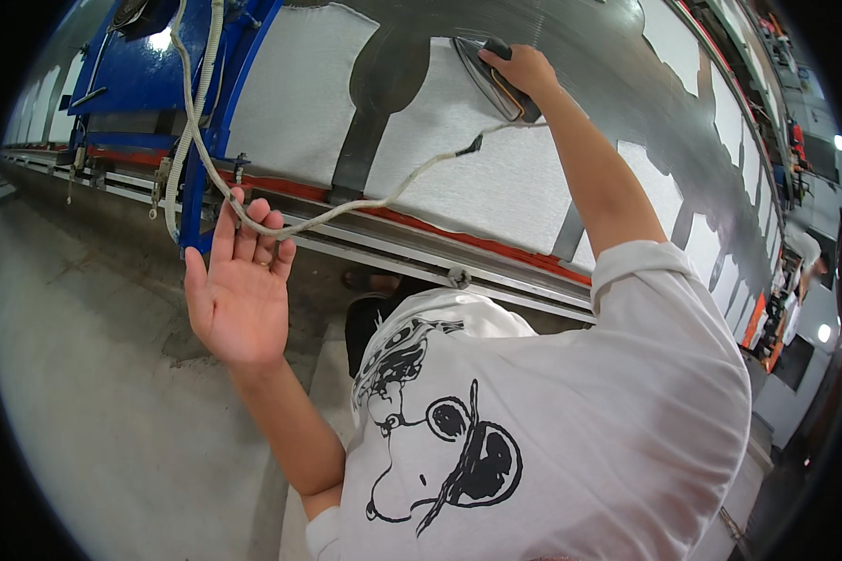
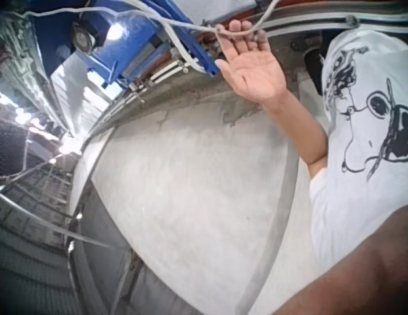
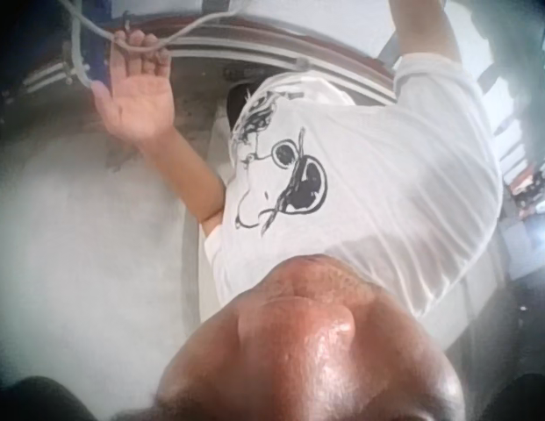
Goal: The person irons a white t-shirt on a flat ironing board using a handheld electric iron. They move the iron back and forth across the fabric, occasionally lifting it to reposition the garment or adjust the cord. The task is performed in a repetitive manner, focusing on smoothing the shirt's surface.
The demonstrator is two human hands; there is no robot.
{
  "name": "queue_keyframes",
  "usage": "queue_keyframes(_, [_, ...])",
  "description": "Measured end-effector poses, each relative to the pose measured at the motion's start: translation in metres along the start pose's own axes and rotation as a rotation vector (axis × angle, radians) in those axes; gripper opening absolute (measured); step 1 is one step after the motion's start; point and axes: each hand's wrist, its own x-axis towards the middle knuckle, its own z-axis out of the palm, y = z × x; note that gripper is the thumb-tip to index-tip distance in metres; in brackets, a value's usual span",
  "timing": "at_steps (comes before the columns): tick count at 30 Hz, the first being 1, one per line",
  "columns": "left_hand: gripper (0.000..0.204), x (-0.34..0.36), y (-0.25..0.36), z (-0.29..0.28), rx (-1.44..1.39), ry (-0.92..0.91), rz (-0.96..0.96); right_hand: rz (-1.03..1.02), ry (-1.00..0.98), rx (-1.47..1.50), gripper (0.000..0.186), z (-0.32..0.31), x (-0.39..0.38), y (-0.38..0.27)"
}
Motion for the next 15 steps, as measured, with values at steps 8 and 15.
queue_keyframes(8, [0.072,0.005,0.023,-0.028,-0.003,-0.053,0.034,-0.249,-0.353,-0.175,0.063,0.054,-0.199,-0.032])
queue_keyframes(15, [0.071,0.015,0.068,-0.073,-0.013,-0.099,-0.028,-0.214,-0.221,0.037,0.059,0.048,-0.178,-0.099])
